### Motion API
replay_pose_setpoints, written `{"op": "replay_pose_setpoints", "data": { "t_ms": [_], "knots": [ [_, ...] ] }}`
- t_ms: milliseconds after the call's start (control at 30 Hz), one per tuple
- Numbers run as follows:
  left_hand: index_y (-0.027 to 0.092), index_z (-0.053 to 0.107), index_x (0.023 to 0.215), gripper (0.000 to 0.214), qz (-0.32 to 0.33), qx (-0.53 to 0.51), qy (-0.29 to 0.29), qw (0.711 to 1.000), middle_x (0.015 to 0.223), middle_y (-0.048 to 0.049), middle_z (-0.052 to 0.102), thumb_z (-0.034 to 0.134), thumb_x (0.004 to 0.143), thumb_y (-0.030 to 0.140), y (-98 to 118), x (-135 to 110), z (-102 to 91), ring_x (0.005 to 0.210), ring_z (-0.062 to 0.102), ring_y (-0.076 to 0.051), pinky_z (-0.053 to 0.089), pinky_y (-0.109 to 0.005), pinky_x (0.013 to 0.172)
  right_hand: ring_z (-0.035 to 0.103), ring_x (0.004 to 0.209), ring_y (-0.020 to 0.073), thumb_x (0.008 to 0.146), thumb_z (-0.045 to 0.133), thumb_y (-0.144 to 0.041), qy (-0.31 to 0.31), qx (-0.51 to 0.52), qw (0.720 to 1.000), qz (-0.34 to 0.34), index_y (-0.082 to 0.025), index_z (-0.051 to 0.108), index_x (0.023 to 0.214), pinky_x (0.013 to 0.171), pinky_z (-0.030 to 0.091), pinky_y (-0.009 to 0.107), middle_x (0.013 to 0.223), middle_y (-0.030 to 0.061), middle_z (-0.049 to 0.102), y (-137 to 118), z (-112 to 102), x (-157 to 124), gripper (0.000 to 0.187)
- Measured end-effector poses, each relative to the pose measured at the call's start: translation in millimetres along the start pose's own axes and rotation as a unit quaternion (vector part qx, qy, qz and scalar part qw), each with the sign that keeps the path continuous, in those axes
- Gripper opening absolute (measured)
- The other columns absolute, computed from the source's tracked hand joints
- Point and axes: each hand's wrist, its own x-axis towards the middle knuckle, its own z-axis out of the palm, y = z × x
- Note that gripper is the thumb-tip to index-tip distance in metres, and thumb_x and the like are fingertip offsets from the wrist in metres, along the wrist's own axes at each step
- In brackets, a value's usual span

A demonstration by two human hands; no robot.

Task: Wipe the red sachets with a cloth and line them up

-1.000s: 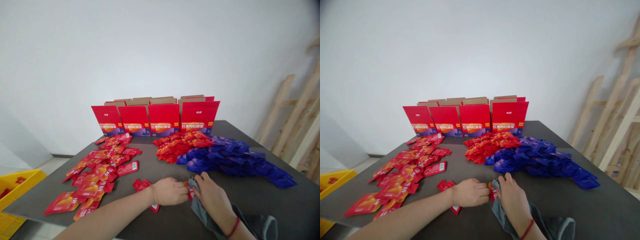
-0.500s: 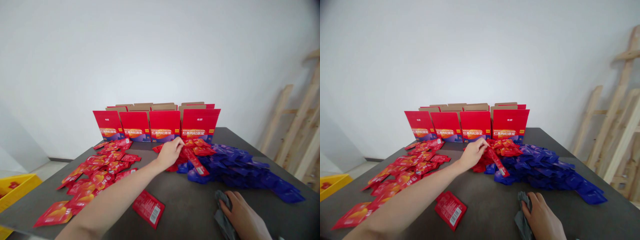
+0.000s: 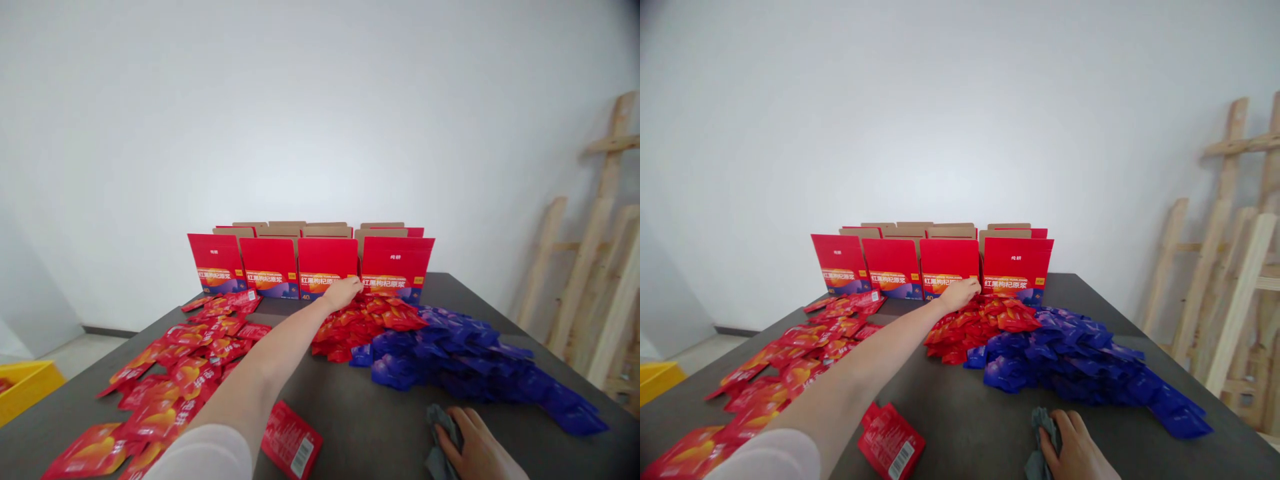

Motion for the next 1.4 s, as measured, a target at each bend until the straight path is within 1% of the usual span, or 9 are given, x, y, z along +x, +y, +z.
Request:
{"op": "replay_pose_setpoints", "data": {
  "t_ms": [233, 533, 667, 767, 867, 1000, 1133, 1300, 1400],
  "knots": [
    [0.014, 0.060, 0.090, 0.017, -0.066, 0.018, -0.030, 0.997, 0.093, -0.0053, 0.060, 0.044, 0.089, 0.007, -1, -12, 4.1, 0.085, 0.057, -0.015, 0.047, -0.029, 0.078, 0.067, 0.081, 0.0196, 0.087, 0.039, -0.046, -0.010, -0.004, 1.000, 0.007, -0.025, 0.058, 0.097, 0.073, 0.048, 0.033, 0.098, 0.0056, 0.063, -3, -2, 0, 0.030],
    [0.015, 0.055, 0.119, 0.033, -0.096, -0.044, -0.108, 0.988, 0.118, -0.0088, 0.056, 0.054, 0.092, 0.034, 34, -51, -36.4, 0.101, 0.058, -0.021, 0.051, -0.040, 0.085, 0.065, 0.078, 0.0197, 0.089, 0.035, -0.048, -0.011, -0.046, 0.999, 0.007, -0.024, 0.054, 0.103, 0.066, 0.045, 0.033, 0.102, 0.0049, 0.060, -9, -7, -7, 0.034],
    [0.014, 0.057, 0.115, 0.034, -0.087, -0.072, -0.188, 0.976, 0.115, -0.0075, 0.059, 0.057, 0.090, 0.036, 54, -92, -65.0, 0.099, 0.059, -0.021, 0.050, -0.040, 0.086, 0.064, 0.077, 0.0197, 0.090, 0.031, -0.049, -0.025, -0.070, 0.997, 0.008, -0.023, 0.054, 0.102, 0.062, 0.042, 0.032, 0.102, 0.0055, 0.058, -14, -14, -11, 0.037],
    [0.020, 0.063, 0.109, 0.042, -0.055, -0.074, -0.307, 0.947, 0.108, -0.0019, 0.065, 0.074, 0.072, 0.036, 72, -143, -80.3, 0.095, 0.062, -0.020, 0.048, -0.029, 0.083, 0.063, 0.077, 0.0199, 0.090, 0.031, -0.050, -0.033, -0.076, 0.996, 0.017, -0.023, 0.054, 0.103, 0.060, 0.041, 0.032, 0.102, 0.0052, 0.058, -18, -17, -11, 0.038],
    [0.019, 0.058, 0.117, 0.064, -0.047, 0.053, -0.422, 0.904, 0.116, -0.0087, 0.061, 0.082, 0.059, 0.035, 87, -196, -85.1, 0.102, 0.059, -0.026, 0.046, -0.032, 0.087, 0.062, 0.075, 0.0194, 0.090, 0.031, -0.050, -0.036, -0.076, 0.996, 0.025, -0.024, 0.055, 0.104, 0.060, 0.040, 0.033, 0.102, 0.0047, 0.058, -21, -18, -11, 0.038],
    [0.015, 0.059, 0.102, 0.054, -0.089, 0.134, -0.392, 0.906, 0.109, -0.0102, 0.058, 0.083, 0.057, 0.033, 91, -231, -82.5, 0.102, 0.056, -0.028, 0.045, -0.034, 0.087, 0.062, 0.076, 0.0196, 0.090, 0.030, -0.050, -0.036, -0.075, 0.996, 0.028, -0.024, 0.055, 0.105, 0.060, 0.040, 0.033, 0.105, 0.0051, 0.058, -23, -19, -11, 0.039],
    [0.019, 0.055, 0.087, 0.017, -0.092, 0.066, -0.314, 0.943, 0.096, -0.0015, 0.057, 0.066, 0.080, 0.030, 101, -219, -67.9, 0.087, 0.058, -0.017, 0.045, -0.024, 0.074, 0.062, 0.080, 0.0207, 0.090, 0.030, -0.051, -0.038, -0.073, 0.996, 0.032, -0.023, 0.054, 0.105, 0.063, 0.041, 0.034, 0.106, 0.0053, 0.057, -22, -19, -11, 0.039],
    [0.019, 0.050, 0.100, 0.012, -0.025, 0.110, -0.203, 0.973, 0.100, -0.0045, 0.057, 0.042, 0.092, 0.015, 148, -188, -13.9, 0.096, 0.053, -0.019, 0.045, -0.029, 0.080, 0.062, 0.080, 0.0210, 0.089, 0.030, -0.050, -0.030, -0.059, 0.998, 0.023, -0.022, 0.053, 0.105, 0.065, 0.042, 0.034, 0.104, 0.0060, 0.058, -20, -16, -10, 0.039],
    [0.019, 0.050, 0.104, 0.014, 0.010, 0.090, -0.189, 0.978, 0.103, -0.0062, 0.056, 0.047, 0.092, 0.023, 171, -179, 13.9, 0.098, 0.052, -0.021, 0.045, -0.032, 0.082, 0.062, 0.077, 0.0200, 0.089, 0.032, -0.049, -0.020, -0.039, 0.999, 0.013, -0.023, 0.054, 0.103, 0.065, 0.044, 0.034, 0.102, 0.0065, 0.059, -17, -16, -10, 0.037]
  ]
}}
